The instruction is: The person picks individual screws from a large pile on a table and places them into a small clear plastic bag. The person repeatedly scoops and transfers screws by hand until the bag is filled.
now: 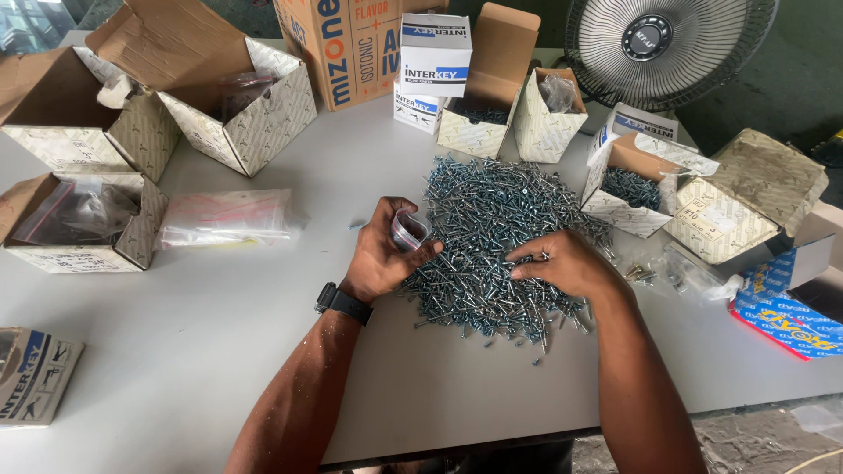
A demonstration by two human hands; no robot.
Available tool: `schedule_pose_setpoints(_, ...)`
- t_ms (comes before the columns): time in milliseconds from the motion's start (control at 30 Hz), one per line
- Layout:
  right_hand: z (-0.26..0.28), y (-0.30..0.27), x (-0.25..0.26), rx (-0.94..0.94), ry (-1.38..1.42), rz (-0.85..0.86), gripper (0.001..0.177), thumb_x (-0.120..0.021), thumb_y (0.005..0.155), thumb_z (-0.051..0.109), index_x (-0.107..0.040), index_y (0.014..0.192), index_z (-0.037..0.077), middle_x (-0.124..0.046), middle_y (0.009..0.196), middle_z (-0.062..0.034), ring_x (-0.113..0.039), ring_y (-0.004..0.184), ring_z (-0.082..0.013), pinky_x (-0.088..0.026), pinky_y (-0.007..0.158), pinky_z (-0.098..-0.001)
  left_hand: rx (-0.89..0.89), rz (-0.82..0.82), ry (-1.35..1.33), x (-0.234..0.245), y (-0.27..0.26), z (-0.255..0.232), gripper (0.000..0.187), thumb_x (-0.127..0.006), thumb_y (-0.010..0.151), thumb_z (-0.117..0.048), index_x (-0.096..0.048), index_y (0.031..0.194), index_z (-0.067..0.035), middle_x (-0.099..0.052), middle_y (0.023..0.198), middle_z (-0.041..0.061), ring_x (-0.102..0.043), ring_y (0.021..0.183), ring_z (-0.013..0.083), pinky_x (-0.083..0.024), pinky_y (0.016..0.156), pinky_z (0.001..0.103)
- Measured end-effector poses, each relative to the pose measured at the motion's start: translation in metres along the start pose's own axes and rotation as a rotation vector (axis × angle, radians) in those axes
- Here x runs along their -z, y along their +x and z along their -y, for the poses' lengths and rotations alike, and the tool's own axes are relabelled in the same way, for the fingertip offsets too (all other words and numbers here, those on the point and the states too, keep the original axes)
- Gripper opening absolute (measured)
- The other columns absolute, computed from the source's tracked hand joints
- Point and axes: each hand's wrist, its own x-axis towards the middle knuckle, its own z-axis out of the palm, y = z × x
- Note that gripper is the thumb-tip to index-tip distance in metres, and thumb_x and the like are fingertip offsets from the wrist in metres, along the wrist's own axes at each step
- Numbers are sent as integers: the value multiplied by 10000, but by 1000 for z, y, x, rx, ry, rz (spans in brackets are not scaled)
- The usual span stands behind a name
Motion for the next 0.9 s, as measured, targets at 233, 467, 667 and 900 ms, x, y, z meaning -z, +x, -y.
schedule_pose_setpoints(233, -11, 9, -9, 176, 78, -72, 112, -827, 825, 86, -838, 936, 83, -490, 568, -7, -426, 551, -132, -408, 553, -310, 10, 10, -1, 0, 0, 0, 613, -941, 673, -258, -590, 1157, -120, -731, 837, 157, -713, 826, 289, -549, 789, 409)
schedule_pose_setpoints(467, -31, 18, -16, 198, 389, -132, 95, -720, 926, 79, -756, 997, 26, -580, 685, -58, -497, 581, -135, -439, 521, -282, -10, 14, -15, -1, 0, 3, 609, -939, 679, -261, -592, 1157, -113, -733, 835, 160, -715, 822, 281, -555, 779, 397)
schedule_pose_setpoints(667, -61, 49, -26, 43, 1437, -37, 144, -650, 945, 208, -653, 982, 70, -583, 840, -77, -582, 745, -169, -466, 559, -259, -34, 19, -48, 0, 0, 3, 620, -949, 662, -239, -595, 1146, -85, -724, 824, 175, -711, 812, 289, -558, 763, 401)
schedule_pose_setpoints(900, -1, 66, -44, -79, 1646, -103, 253, -648, 908, 283, -703, 1057, 86, -671, 899, -119, -652, 978, -286, -563, 899, -424, -30, 36, 2, -1, -3, -2, 656, -941, 630, -287, -588, 1157, -121, -734, 843, 152, -723, 836, 337, -554, 771, 426)
